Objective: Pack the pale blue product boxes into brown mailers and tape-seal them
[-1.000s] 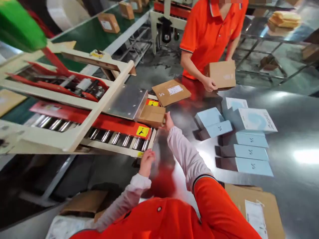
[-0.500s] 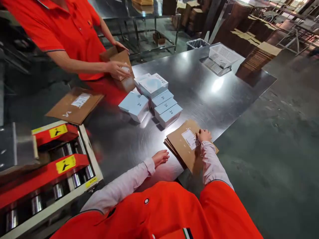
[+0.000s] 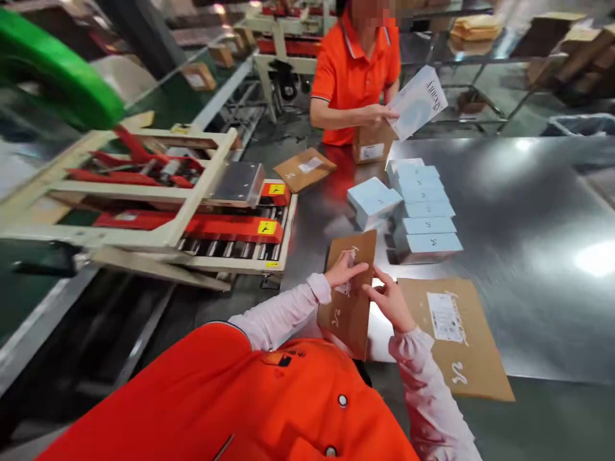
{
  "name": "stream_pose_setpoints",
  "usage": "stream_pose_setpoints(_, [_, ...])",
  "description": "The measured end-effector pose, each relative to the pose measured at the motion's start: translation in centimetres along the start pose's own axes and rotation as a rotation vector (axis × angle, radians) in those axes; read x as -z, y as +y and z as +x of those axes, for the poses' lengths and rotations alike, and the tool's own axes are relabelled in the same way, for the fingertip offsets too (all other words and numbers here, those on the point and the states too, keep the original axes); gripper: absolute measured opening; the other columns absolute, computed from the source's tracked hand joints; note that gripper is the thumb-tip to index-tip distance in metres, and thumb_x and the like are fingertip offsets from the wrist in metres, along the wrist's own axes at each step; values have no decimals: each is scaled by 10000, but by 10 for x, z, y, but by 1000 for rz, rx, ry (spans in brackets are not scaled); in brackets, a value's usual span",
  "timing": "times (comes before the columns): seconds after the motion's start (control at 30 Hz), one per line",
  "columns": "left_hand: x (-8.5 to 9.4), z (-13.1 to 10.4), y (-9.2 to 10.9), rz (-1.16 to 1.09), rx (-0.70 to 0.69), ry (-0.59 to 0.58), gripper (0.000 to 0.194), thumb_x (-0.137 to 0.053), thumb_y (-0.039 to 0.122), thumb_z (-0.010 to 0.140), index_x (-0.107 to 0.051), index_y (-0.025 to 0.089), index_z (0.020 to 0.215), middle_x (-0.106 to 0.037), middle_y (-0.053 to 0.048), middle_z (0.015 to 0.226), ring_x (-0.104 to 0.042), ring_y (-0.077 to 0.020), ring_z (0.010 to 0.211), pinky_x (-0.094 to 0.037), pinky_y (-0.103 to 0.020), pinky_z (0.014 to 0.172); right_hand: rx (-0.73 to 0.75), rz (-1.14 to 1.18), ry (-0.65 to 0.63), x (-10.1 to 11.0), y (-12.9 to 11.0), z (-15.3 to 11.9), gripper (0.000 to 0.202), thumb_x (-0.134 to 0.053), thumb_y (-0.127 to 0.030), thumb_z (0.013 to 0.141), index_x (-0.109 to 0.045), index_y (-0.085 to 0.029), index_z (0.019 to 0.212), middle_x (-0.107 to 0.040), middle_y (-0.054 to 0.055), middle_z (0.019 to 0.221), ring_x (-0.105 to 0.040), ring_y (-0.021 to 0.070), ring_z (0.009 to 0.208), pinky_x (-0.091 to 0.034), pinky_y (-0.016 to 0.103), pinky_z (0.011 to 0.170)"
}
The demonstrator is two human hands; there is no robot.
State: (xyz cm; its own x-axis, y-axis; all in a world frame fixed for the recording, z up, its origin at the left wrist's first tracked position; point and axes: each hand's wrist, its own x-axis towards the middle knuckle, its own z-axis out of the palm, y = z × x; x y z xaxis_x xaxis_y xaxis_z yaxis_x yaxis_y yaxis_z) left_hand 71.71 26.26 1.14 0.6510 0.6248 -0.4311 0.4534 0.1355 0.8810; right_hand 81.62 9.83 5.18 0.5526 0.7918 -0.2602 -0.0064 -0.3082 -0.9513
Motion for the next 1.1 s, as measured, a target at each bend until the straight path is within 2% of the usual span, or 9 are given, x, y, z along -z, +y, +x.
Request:
stream_pose_setpoints(0.1, [17, -3, 9, -284, -118, -89, 650, -821, 468, 725, -591, 163, 1251, -662, -124, 1206, -633, -238, 1099, -484, -369, 1001, -15, 51, -117, -49, -11, 16, 766, -806, -560, 650, -593, -235, 1311, -640, 70, 1105, -614, 143, 689, -559, 298, 584])
stream_pose_setpoints(0.2, [43, -6, 15, -340, -152, -149, 565, -792, 414, 772, -599, 167, 1243, -694, -82, 1085, -675, -190, 948, -530, -350, 908, -78, 93, -118, -63, -6, 32, 914, -760, -628, 649, -448, -279, 1434, -614, 76, 1094, -652, 230, 871, -585, 381, 681])
stream_pose_setpoints(0.33, [81, -11, 35, 14, -252, -25, 916, -864, 294, 647, -454, 188, 1458, -575, -163, 1359, -572, -309, 1227, -464, -445, 1035, 348, -407, 47, -51, -20, 39, 512, -623, -542, 777, -641, -268, 1209, -614, 120, 1201, -519, 340, 1238, -360, 605, 1093])
stream_pose_setpoints(0.47, [95, -14, 69, 671, -569, 66, 877, -784, 116, 648, -489, 250, 1463, -377, -166, 1555, -328, -414, 1431, -310, -586, 1120, 856, -1041, -628, -64, -52, 1, 271, -542, -391, 866, -693, -269, 677, -675, 67, 735, -636, 282, 913, -74, 589, 1225])
stream_pose_setpoints(0.6, [92, -11, 89, 1080, -876, -62, 163, -648, 83, 789, -787, 135, 855, -702, -204, 1132, -584, -340, 1194, -334, -492, 1092, 888, -1349, -728, -102, -62, -40, 207, -586, -315, 846, -728, -185, 770, -690, 92, 655, -630, 245, 667, -267, 618, 1121])
stream_pose_setpoints(0.73, [90, -22, 69, 994, -729, -53, 162, -724, 203, 781, -741, 162, 625, -743, -180, 809, -675, -306, 893, -411, -456, 953, 836, -1344, -902, -123, -71, -30, 169, -574, -205, 841, -742, -198, 834, -723, 92, 708, -659, 253, 734, -389, 528, 965])
stream_pose_setpoints(0.87, [86, -41, 27, 928, -619, -9, 305, -743, 285, 774, -648, 209, 495, -702, -116, 644, -676, -274, 813, -443, -406, 898, 666, -1552, -609, -121, -76, -1, 122, -724, -265, 751, -728, -156, 696, -725, 156, 752, -619, 252, 668, -397, 412, 735])
stream_pose_setpoints(0.97, [74, -44, 10, 807, -639, 67, 225, -607, 228, 868, -719, 231, 673, -741, -94, 804, -670, -250, 934, -381, -399, 1050, 691, -1485, -520, -105, -68, 1, 124, -757, -247, 739, -713, -150, 676, -718, 167, 742, -619, 259, 675, -388, 400, 699])
stream_pose_setpoints(1.1, [55, -31, 10, 433, -563, 186, 313, -514, 214, 903, -687, 251, 1161, -684, -69, 1233, -564, -213, 1222, -282, -364, 1178, 806, -796, -798, -84, -57, -8, 429, -567, -478, 910, -586, -206, 579, -614, 48, 579, -576, 193, 628, -418, 369, 709])
